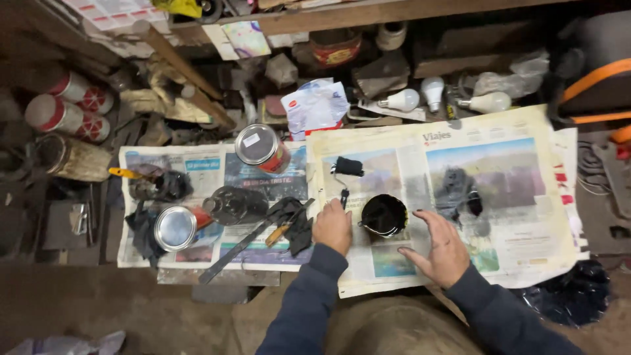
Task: Painting a metal mesh grate using a small brush and black paint in a workshop.
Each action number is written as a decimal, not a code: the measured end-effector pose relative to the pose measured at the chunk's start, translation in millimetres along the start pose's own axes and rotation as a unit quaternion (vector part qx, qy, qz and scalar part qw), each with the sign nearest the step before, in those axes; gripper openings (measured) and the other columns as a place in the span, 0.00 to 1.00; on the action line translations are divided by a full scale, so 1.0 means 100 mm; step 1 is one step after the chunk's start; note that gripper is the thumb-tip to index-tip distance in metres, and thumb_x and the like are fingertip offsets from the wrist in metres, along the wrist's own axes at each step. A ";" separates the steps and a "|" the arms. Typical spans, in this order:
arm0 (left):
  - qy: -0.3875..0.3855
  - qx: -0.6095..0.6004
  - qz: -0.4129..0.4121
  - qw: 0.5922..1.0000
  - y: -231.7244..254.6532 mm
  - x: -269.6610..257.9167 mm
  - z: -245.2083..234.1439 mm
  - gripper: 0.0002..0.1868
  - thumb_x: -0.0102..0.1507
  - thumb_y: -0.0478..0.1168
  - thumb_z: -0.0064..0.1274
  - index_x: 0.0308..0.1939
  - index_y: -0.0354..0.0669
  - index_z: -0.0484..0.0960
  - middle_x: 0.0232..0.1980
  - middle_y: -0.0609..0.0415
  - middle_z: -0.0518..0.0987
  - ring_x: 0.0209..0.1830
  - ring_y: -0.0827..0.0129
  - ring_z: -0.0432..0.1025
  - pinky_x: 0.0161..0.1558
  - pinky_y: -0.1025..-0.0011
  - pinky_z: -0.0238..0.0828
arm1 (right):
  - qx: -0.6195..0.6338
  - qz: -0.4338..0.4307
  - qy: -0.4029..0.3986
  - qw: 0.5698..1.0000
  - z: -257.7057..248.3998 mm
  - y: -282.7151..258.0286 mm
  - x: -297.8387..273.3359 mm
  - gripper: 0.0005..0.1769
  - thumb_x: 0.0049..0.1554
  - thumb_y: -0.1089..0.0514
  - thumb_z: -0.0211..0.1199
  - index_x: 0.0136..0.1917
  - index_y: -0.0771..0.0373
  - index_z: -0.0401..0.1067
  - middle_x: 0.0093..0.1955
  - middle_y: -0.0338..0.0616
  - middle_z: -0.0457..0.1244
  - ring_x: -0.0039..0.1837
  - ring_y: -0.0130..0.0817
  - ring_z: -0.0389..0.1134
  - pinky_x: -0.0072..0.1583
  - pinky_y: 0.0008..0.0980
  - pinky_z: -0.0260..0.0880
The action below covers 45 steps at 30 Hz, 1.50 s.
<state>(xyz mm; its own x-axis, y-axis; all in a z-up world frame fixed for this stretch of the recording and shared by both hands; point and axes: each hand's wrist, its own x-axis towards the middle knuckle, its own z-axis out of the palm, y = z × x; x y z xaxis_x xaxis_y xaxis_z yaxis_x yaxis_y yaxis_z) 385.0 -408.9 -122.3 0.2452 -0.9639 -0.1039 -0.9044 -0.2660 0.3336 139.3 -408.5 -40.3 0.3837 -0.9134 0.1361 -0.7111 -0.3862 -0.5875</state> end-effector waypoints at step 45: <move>0.075 -0.118 0.211 0.968 0.50 -0.92 -1.94 0.18 0.63 0.36 0.59 0.56 0.41 0.80 0.38 0.49 0.74 0.37 0.55 0.73 0.36 0.60 0.71 | 0.001 -0.170 0.052 0.984 -1.02 -0.47 0.59 0.14 0.55 0.60 0.73 0.54 0.57 0.77 0.43 0.40 0.72 0.40 0.35 0.70 0.51 0.36 0.67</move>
<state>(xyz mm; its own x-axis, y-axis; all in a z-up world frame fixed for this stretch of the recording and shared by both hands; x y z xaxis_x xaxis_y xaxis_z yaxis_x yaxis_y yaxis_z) 384.7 -336.1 85.4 -0.0641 -0.9737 0.2185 -0.8350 0.1723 0.5226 134.5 -457.2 76.7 0.5371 -0.7396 0.4056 -0.5507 -0.6716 -0.4956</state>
